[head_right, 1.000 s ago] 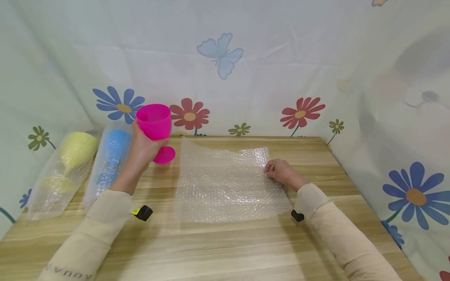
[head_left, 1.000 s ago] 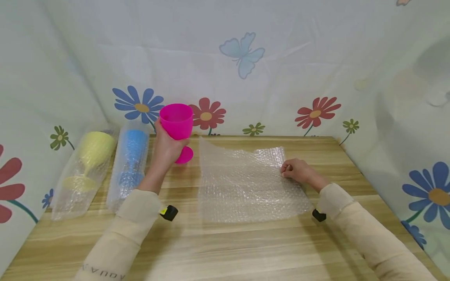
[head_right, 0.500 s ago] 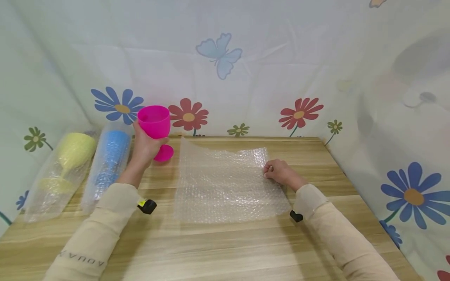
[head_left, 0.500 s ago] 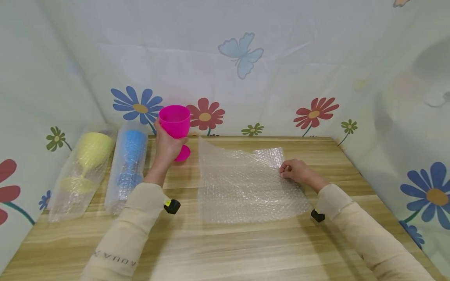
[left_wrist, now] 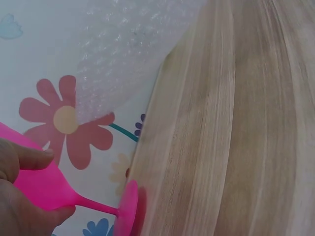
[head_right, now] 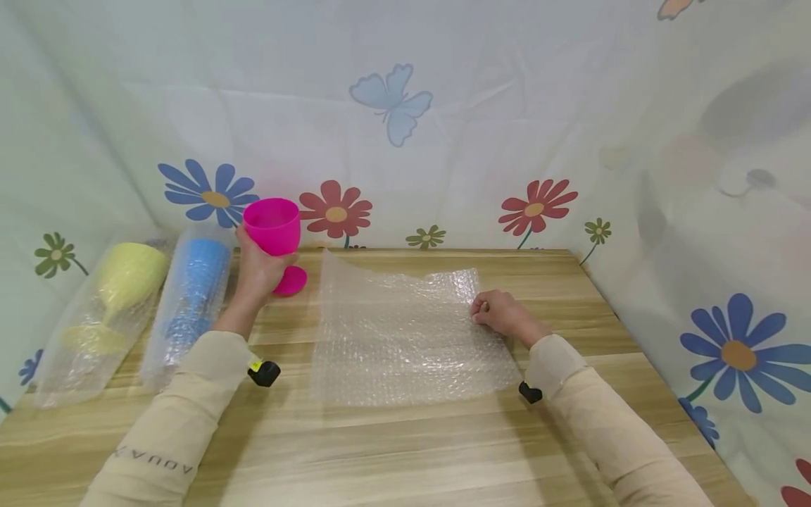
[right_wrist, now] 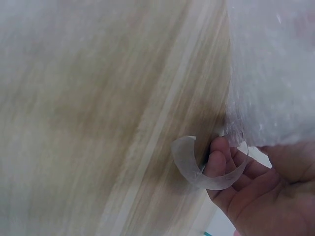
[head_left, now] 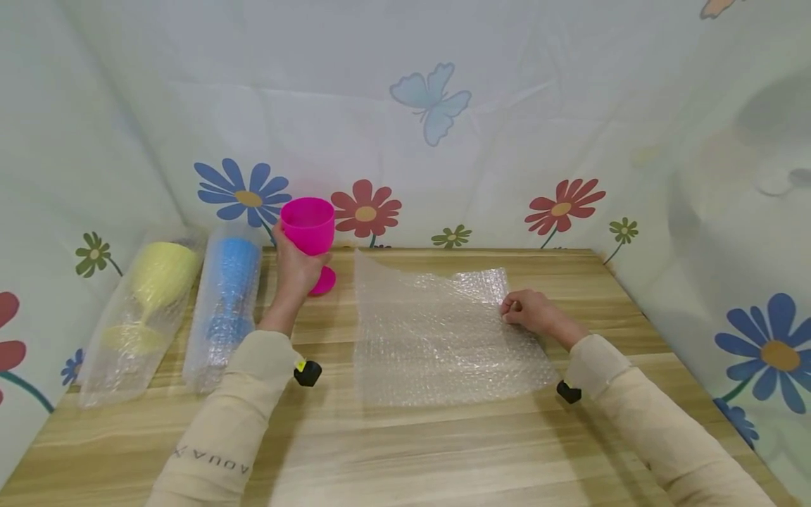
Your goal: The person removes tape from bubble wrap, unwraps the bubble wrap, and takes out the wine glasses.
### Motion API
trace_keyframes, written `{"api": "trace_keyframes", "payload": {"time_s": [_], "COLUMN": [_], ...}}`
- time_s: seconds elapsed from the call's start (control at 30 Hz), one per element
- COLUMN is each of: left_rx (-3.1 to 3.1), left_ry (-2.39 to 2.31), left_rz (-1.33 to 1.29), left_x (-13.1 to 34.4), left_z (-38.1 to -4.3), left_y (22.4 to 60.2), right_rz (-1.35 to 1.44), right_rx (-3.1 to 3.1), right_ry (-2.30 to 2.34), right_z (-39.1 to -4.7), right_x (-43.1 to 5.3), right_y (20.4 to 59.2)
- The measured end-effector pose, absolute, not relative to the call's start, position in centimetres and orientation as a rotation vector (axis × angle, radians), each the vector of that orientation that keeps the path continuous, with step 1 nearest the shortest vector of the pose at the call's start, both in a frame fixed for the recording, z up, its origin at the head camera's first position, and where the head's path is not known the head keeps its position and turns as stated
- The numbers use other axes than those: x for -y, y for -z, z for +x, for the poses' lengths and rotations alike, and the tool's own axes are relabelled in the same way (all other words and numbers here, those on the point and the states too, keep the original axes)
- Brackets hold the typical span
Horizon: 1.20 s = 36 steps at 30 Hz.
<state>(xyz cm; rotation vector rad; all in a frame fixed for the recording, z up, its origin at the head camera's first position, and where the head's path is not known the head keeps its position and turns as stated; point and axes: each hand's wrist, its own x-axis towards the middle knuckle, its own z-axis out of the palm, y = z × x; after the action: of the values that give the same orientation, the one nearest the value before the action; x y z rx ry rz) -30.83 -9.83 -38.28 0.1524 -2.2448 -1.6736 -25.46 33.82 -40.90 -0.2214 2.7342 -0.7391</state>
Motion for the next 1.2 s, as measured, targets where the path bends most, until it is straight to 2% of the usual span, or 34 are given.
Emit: {"api": "trace_keyframes", "payload": {"time_s": [0.73,1.2], "left_rx": [2.209,2.227], "left_ry": [1.68,1.668], "left_rz": [0.08,0.084], "left_x": [9.8,9.7], "left_z": [-32.0,-32.0], "left_y": [39.4,39.8], "right_rz": [-0.207,-0.306], "right_rx": [-2.774,-2.812], "right_ry": [0.703,0.596], "right_z": [-25.9,-25.5], "right_x": [-34.0,-33.6], "right_y": [41.4,40.9]}}
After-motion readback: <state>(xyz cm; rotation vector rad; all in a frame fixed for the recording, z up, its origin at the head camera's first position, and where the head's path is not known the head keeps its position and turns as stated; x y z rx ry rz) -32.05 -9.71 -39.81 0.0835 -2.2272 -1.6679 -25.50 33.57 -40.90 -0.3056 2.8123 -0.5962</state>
